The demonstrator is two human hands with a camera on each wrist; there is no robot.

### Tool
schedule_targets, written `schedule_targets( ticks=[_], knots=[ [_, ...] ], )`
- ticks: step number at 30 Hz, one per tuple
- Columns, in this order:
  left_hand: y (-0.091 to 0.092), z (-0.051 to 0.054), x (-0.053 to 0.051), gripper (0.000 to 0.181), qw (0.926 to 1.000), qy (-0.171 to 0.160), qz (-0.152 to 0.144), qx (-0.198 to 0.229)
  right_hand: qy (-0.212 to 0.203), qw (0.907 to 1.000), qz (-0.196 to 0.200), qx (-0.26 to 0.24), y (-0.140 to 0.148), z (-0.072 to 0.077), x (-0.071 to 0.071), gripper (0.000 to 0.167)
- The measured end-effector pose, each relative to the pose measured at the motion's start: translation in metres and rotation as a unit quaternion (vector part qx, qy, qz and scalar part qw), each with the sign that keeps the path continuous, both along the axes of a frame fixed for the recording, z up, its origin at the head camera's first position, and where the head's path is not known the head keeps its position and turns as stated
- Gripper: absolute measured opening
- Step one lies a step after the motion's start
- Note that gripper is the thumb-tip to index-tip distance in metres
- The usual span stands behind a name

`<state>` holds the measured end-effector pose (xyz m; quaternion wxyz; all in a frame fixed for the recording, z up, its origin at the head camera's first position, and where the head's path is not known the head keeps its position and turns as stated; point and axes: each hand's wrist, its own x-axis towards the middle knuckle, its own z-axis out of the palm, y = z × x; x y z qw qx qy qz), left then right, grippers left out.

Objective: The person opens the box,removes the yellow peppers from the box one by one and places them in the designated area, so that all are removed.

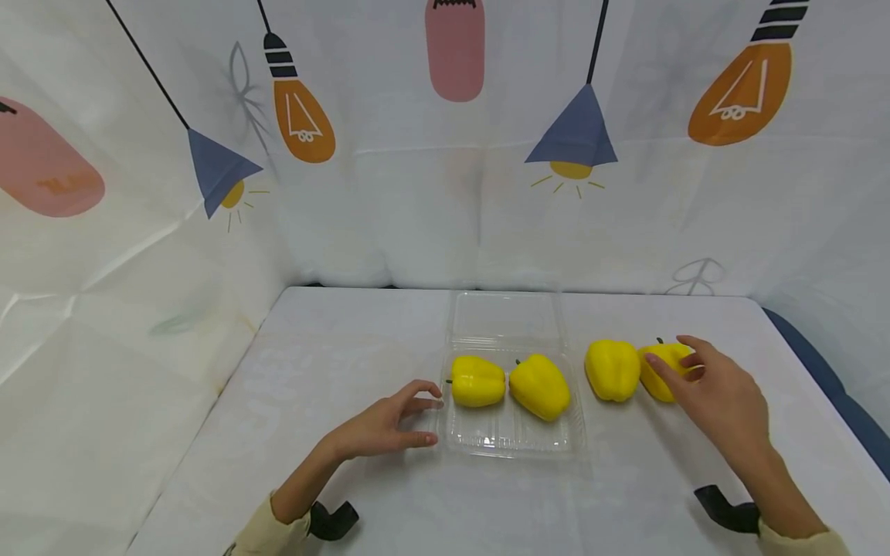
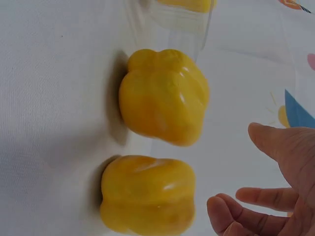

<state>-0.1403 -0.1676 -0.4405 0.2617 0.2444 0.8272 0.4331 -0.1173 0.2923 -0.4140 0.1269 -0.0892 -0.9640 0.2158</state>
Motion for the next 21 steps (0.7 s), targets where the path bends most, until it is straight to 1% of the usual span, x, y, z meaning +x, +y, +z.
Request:
schedule_targets(
  ticks=[7,13,21],
  knots=[
    [0.0,0.002,0.001,0.058,1.0,-0.006,0.0,0.004,-0.003,1.0,0.008,-0.002,-0.009,0.003,0.002,0.075],
    [0.0,0.002,0.0,0.057,0.9999,-0.01,0.001,0.003,0.007,0.9995,0.03,-0.004,-0.019,0.004,0.003,0.075],
    [-0.001,0.001,0.0,0.058,1.0,-0.006,-0.002,0.006,0.014,0.9984,0.054,-0.003,-0.031,0.005,0.003,0.075]
  ],
)
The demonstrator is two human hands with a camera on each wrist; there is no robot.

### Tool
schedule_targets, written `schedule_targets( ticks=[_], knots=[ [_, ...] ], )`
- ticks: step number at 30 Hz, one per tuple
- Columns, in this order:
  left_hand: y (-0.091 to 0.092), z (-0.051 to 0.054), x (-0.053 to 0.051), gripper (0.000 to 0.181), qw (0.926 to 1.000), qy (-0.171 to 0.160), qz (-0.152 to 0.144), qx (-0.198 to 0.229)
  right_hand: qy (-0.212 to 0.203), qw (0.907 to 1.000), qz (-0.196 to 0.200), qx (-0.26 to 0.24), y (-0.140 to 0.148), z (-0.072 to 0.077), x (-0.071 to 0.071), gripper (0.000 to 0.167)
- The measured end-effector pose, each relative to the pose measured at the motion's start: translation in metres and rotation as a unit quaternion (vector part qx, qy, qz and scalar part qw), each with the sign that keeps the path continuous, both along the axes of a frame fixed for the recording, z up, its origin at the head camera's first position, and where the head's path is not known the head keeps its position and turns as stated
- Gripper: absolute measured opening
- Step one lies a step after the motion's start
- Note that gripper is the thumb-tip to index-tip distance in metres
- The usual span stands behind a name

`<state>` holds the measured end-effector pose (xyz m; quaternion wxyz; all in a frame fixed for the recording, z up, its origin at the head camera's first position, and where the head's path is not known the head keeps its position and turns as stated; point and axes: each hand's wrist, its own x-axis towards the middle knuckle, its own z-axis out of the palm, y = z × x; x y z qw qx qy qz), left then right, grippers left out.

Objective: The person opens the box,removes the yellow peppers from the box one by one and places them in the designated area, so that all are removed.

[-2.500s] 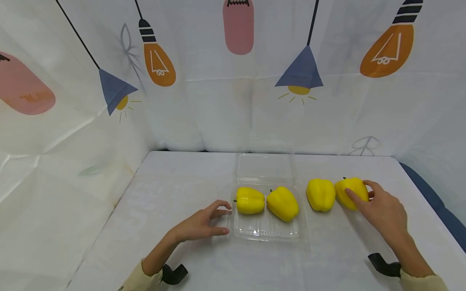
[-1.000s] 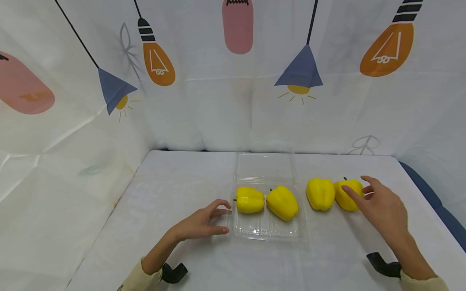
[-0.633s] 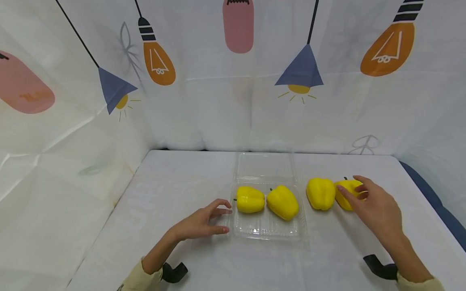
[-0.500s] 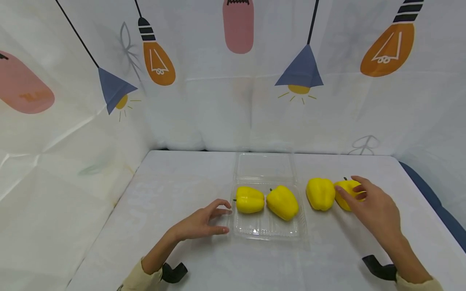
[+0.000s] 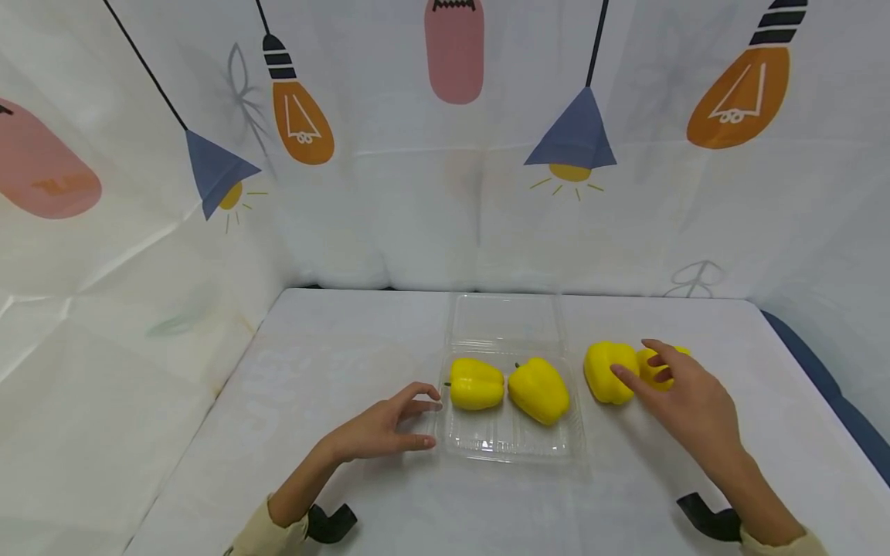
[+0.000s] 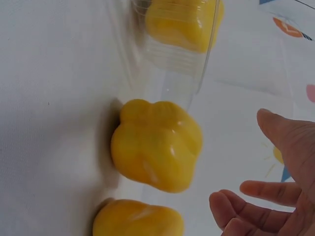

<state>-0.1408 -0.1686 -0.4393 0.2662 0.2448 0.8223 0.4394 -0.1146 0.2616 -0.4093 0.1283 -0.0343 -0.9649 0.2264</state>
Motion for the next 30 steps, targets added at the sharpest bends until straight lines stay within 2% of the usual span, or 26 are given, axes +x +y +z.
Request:
schedule_targets(
  ticks=[14,24,30],
  knots=[
    [0.0,-0.002,0.0,0.058,1.0,0.0,0.001,0.001,-0.006,0.9993,0.036,-0.002,-0.018,-0.002,-0.001,0.077],
    [-0.001,0.001,0.0,0.059,0.9999,0.007,0.005,-0.01,0.027,0.997,0.072,0.003,-0.029,-0.006,-0.004,0.074],
    [-0.001,-0.002,-0.001,0.059,1.0,0.002,-0.001,0.002,-0.001,0.9952,0.098,-0.001,-0.033,-0.006,-0.004,0.075]
  ],
)
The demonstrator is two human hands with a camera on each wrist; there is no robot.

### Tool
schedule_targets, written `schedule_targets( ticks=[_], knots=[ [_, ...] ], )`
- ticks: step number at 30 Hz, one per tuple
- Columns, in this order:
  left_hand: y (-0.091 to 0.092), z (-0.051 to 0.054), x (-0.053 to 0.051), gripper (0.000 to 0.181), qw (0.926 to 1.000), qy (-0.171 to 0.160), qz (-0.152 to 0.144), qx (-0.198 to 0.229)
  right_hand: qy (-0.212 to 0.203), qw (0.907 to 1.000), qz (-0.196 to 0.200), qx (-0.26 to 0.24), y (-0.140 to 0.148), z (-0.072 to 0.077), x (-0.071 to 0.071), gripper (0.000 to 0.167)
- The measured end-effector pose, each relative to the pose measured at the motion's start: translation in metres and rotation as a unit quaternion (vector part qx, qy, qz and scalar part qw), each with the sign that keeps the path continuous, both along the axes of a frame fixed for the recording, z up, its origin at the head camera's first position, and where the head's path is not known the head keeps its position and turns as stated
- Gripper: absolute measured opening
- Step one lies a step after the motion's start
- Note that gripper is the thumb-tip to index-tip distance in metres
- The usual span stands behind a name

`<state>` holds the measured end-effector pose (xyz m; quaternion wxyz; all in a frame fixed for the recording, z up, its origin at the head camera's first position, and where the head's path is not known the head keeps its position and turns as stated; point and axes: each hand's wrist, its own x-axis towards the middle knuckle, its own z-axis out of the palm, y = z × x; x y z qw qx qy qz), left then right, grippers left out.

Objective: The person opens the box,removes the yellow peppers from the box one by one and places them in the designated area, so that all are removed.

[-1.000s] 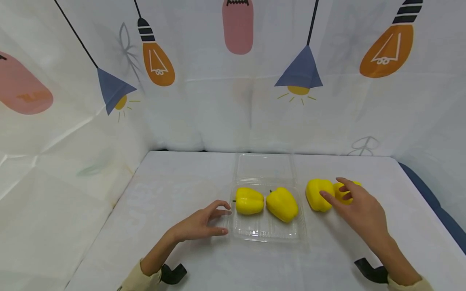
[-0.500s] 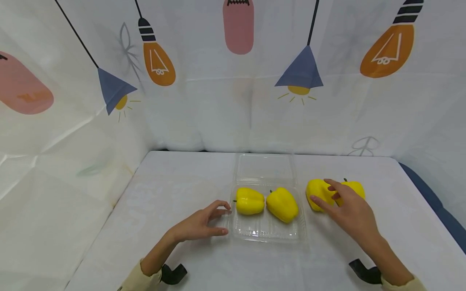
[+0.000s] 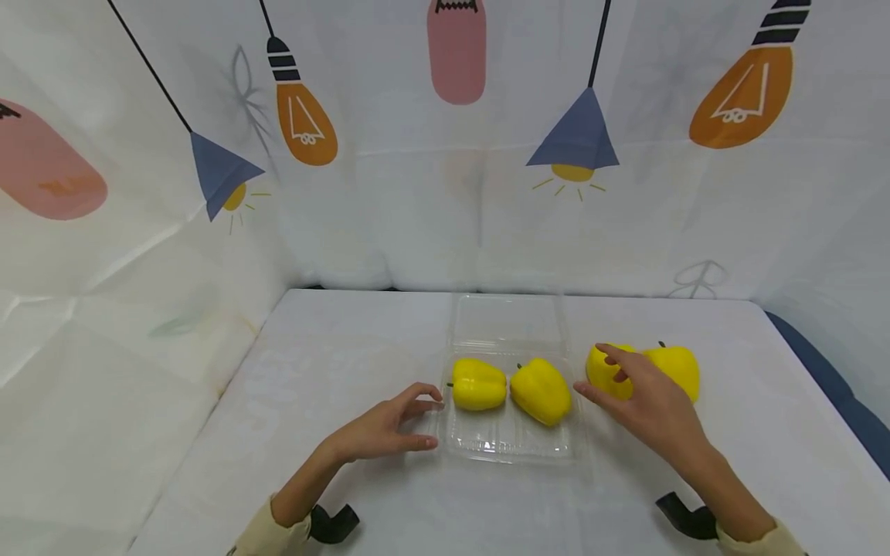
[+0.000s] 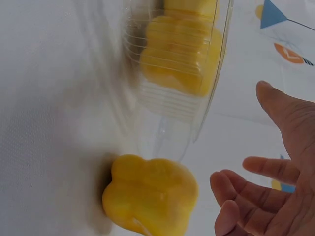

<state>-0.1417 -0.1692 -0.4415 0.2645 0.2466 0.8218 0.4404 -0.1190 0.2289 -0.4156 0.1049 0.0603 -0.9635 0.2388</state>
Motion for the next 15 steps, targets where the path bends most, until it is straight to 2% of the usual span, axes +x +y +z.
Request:
schedule_targets(
  ticks=[8,15],
  knots=[
    [0.0003,-0.0028,-0.0007,0.062,1.0,0.005,-0.003,-0.004,-0.005,0.9998,0.022,0.0,-0.003,-0.0026,-0.0011,0.077],
    [-0.0002,-0.0025,-0.0006,0.06,1.0,0.003,-0.001,-0.002,0.003,0.9979,0.064,0.002,-0.0066,-0.0054,0.0003,0.075]
  ],
)
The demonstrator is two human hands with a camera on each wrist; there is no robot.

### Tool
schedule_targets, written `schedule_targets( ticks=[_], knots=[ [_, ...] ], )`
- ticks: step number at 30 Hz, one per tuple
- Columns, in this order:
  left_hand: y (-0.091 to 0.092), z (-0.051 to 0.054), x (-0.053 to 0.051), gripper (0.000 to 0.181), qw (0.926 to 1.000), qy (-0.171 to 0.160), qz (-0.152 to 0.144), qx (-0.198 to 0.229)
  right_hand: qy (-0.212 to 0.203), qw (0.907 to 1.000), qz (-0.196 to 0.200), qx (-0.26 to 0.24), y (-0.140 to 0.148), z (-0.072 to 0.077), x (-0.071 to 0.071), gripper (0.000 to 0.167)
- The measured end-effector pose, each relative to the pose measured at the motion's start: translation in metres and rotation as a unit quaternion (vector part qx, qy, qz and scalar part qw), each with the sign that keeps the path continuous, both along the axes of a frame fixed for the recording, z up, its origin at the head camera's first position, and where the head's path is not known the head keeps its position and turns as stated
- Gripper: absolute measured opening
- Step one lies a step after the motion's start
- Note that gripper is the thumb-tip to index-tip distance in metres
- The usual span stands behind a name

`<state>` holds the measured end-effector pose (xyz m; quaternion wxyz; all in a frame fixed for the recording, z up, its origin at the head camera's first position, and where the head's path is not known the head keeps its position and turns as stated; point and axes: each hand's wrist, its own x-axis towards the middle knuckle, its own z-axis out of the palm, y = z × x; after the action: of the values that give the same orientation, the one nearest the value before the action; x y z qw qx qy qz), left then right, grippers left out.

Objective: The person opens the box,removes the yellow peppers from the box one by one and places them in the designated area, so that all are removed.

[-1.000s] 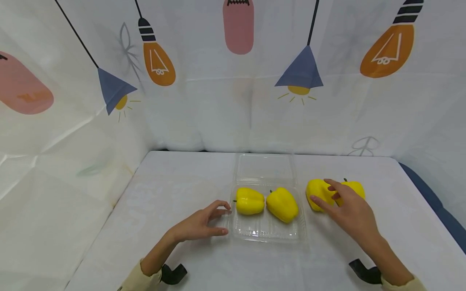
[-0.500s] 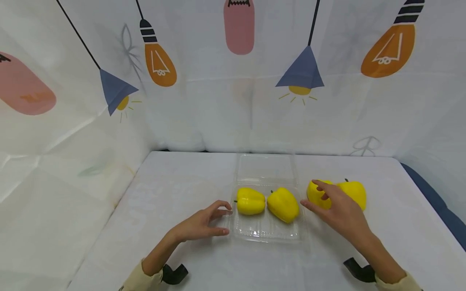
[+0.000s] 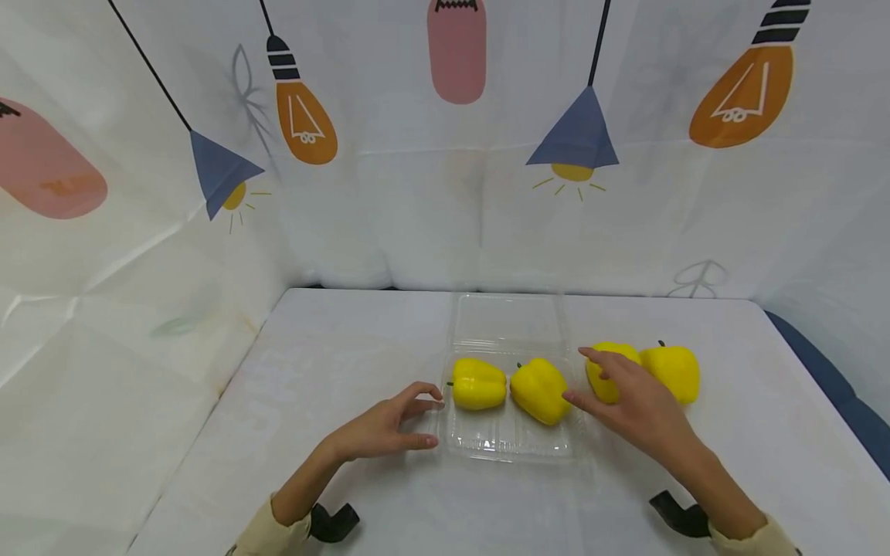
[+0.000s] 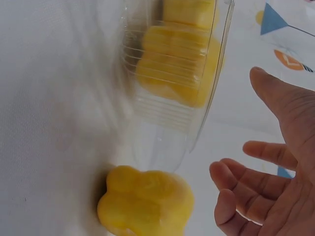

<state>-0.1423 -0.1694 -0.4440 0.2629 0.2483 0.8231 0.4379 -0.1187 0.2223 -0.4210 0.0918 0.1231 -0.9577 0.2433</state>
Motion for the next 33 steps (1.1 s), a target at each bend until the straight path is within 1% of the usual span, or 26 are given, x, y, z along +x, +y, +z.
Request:
schedule_targets(
  ticks=[5,7,15,20,26,33],
  knots=[
    [0.001,0.003,0.001,0.059,1.0,0.0,0.001,0.005,0.018,0.9997,0.014,0.0,-0.004,0.0,0.001,0.072],
    [0.001,0.003,0.001,0.058,1.0,0.002,0.002,0.004,0.018,0.9997,0.018,0.003,-0.006,-0.001,0.001,0.072],
    [0.001,0.001,0.001,0.059,1.0,0.002,0.0,0.001,-0.007,0.9993,0.024,0.028,-0.012,-0.005,0.0,0.075],
    [0.001,0.001,0.0,0.058,1.0,0.002,-0.001,0.008,0.001,0.999,0.038,0.024,-0.015,-0.007,-0.001,0.073],
    [0.0,0.002,0.001,0.057,1.0,0.004,-0.002,0.005,0.007,0.9983,0.052,0.024,-0.018,-0.009,-0.001,0.071],
    [0.0,0.004,0.002,0.058,1.0,0.004,-0.003,0.007,0.009,0.9966,0.073,0.037,-0.022,-0.01,-0.002,0.068]
  ],
)
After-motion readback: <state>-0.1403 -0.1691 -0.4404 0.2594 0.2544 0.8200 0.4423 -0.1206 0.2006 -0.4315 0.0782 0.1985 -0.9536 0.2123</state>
